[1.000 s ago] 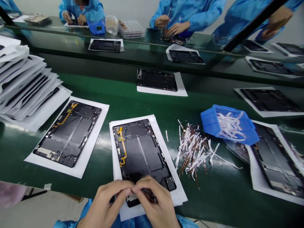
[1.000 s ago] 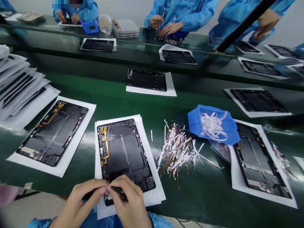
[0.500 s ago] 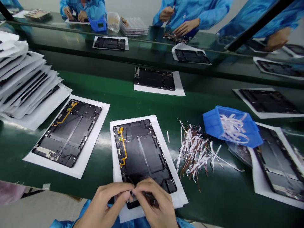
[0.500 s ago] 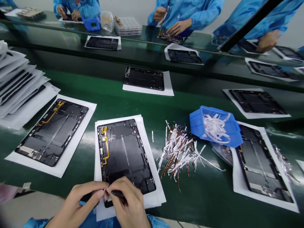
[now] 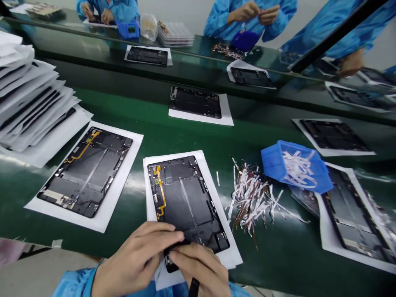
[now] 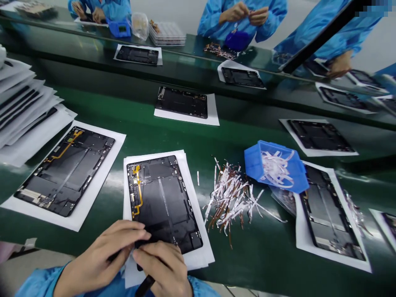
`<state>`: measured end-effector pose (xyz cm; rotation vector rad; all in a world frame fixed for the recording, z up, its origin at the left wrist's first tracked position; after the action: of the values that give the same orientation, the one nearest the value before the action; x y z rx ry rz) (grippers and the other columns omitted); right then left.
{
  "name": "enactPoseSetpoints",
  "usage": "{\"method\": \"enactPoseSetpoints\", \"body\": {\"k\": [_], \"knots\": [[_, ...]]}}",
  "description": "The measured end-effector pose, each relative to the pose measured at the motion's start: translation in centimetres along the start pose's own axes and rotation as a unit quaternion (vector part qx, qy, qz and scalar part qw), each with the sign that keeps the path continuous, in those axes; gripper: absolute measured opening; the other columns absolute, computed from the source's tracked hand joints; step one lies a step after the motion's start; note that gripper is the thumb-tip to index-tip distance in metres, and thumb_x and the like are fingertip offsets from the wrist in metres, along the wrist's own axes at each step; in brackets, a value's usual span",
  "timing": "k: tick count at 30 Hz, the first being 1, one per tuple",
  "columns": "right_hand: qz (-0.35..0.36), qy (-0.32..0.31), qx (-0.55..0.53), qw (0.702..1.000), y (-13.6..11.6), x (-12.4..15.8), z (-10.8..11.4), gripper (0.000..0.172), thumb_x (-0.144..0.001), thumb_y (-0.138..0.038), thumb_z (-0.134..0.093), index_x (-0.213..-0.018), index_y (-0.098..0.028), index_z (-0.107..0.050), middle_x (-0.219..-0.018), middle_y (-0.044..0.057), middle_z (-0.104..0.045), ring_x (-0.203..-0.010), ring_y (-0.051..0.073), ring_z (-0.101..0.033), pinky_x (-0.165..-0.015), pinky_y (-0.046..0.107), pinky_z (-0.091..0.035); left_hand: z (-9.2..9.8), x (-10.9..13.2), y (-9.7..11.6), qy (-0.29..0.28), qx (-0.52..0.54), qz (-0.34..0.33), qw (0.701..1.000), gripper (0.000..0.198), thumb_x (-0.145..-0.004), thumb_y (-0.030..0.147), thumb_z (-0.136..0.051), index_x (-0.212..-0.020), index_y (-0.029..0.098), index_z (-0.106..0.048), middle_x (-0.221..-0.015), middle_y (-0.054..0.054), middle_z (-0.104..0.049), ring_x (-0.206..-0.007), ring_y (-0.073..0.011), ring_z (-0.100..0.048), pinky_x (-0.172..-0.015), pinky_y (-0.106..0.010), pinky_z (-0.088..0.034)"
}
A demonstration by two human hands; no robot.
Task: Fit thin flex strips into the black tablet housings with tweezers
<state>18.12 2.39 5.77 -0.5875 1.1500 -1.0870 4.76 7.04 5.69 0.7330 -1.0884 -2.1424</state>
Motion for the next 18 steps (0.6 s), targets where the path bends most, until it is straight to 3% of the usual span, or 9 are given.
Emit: {"method": "enactPoseSetpoints", "body": {"k": [4, 6, 8, 9, 11, 12, 13, 15, 18], "knots": [[0.02, 0.055, 0.043, 0.997, -1.7, 0.4, 0.8, 0.022, -0.097, -0.022, -0.056, -0.106, -0.03, -0.074, -0.079, 0.002, -0.077, -0.064, 0.018, -0.074, -0.062, 0.03, -0.06, -0.6, -1.2, 1.3, -0.029, -0.036, -0.093, 0.995, 0.051, -0.096, 0.006, -0.05, -0.144, 0.022, -0.044, -0.118, -0.006, -0.073, -0.113, -0.0157, -0.067, -0.105, -0.034, -0.051], [0.013, 0.112, 0.109, 0.988, -2.2, 0.0, 3.6, 0.026, -0.101, -0.031, -0.05, -0.091, -0.032, -0.074, -0.071, 0.001, -0.075, -0.058, 0.018, -0.07, -0.061, 0.032, -0.059, -0.7, -1.2, 1.1, -0.012, -0.033, -0.102, 0.994, 0.053, -0.096, 0.006, -0.052, -0.145, 0.022, -0.041, -0.11, -0.003, -0.076, -0.105, -0.0138, -0.07, -0.105, -0.033, -0.051], [-0.013, 0.188, 0.211, 0.959, -1.6, -1.0, 8.5, 0.039, -0.101, -0.043, -0.045, -0.074, -0.033, -0.072, -0.064, 0.0, -0.072, -0.055, 0.02, -0.068, -0.06, 0.034, -0.057, -0.8, -0.7, 0.5, 0.012, -0.038, -0.101, 0.994, 0.057, -0.096, 0.007, -0.054, -0.148, 0.023, -0.038, -0.108, -0.002, -0.077, -0.104, -0.0141, -0.071, -0.105, -0.034, -0.052], [-0.04, 0.237, 0.277, 0.93, -0.9, -1.8, 11.8, 0.037, -0.096, -0.048, -0.052, -0.068, -0.034, -0.07, -0.063, 0.0, -0.07, -0.056, 0.021, -0.067, -0.058, 0.035, -0.056, -0.9, -0.4, 0.1, 0.023, -0.045, -0.1, 0.994, 0.059, -0.096, 0.008, -0.054, -0.15, 0.023, -0.035, -0.108, -0.002, -0.078, -0.106, -0.0149, -0.071, -0.106, -0.034, -0.051], [-0.093, 0.305, 0.362, 0.876, 1.5, -3.7, 18.5, 0.014, -0.083, -0.038, -0.074, -0.077, -0.025, -0.076, -0.071, 0.007, -0.072, -0.067, 0.027, -0.069, -0.066, 0.039, -0.055, -0.9, 0.1, -0.5, 0.047, -0.052, -0.101, 0.992, 0.064, -0.096, 0.009, -0.054, -0.153, 0.023, -0.03, -0.108, -0.002, -0.078, -0.11, -0.0168, -0.07, -0.105, -0.035, -0.052], [-0.14, 0.353, 0.428, 0.82, 2.9, -4.4, 22.1, 0.021, -0.081, -0.041, -0.075, -0.081, -0.02, -0.078, -0.067, 0.009, -0.071, -0.066, 0.027, -0.069, -0.067, 0.038, -0.054, -0.9, 0.2, -0.8, 0.058, -0.051, -0.099, 0.992, 0.066, -0.096, 0.01, -0.054, -0.155, 0.023, -0.028, -0.107, -0.002, -0.078, -0.111, -0.0172, -0.07, -0.105, -0.035, -0.052], [-0.163, 0.361, 0.445, 0.803, 4.6, -5.6, 24.8, 0.031, -0.084, -0.041, -0.07, -0.09, -0.012, -0.079, -0.069, 0.012, -0.071, -0.069, 0.028, -0.07, -0.069, 0.038, -0.054, -0.9, 0.3, -1.1, 0.065, -0.046, -0.096, 0.992, 0.066, -0.096, 0.01, -0.054, -0.155, 0.023, -0.027, -0.106, -0.002, -0.079, -0.111, -0.0172, -0.07, -0.104, -0.034, -0.053], [-0.195, 0.328, 0.451, 0.807, 8.4, -8.1, 28.7, 0.038, -0.086, -0.04, -0.066, -0.095, -0.006, -0.079, -0.079, 0.016, -0.075, -0.077, 0.028, -0.072, -0.072, 0.036, -0.054, -1.0, 0.2, -1.6, 0.072, -0.034, -0.089, 0.993, 0.065, -0.097, 0.013, -0.054, -0.155, 0.024, -0.027, -0.106, -0.001, -0.079, -0.111, -0.0167, -0.07, -0.104, -0.032, -0.053], [-0.231, 0.284, 0.464, 0.807, 12.3, -10.7, 31.5, 0.03, -0.082, -0.033, -0.068, -0.091, -0.007, -0.079, -0.083, 0.017, -0.077, -0.082, 0.031, -0.073, -0.078, 0.039, -0.055, -1.0, 0.0, -1.8, 0.073, -0.029, -0.085, 0.993, 0.062, -0.099, 0.016, -0.053, -0.155, 0.024, -0.028, -0.105, -0.001, -0.079, -0.11, -0.0153, -0.071, -0.103, -0.028, -0.053]]}}
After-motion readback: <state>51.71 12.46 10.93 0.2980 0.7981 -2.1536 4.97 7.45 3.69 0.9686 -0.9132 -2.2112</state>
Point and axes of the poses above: each hand's wrist, its own x-axis away from the middle knuckle, its own z-axis out of the back of the hand, y = z × x, the point moved 8 cm from there along -x, towards the middle knuckle
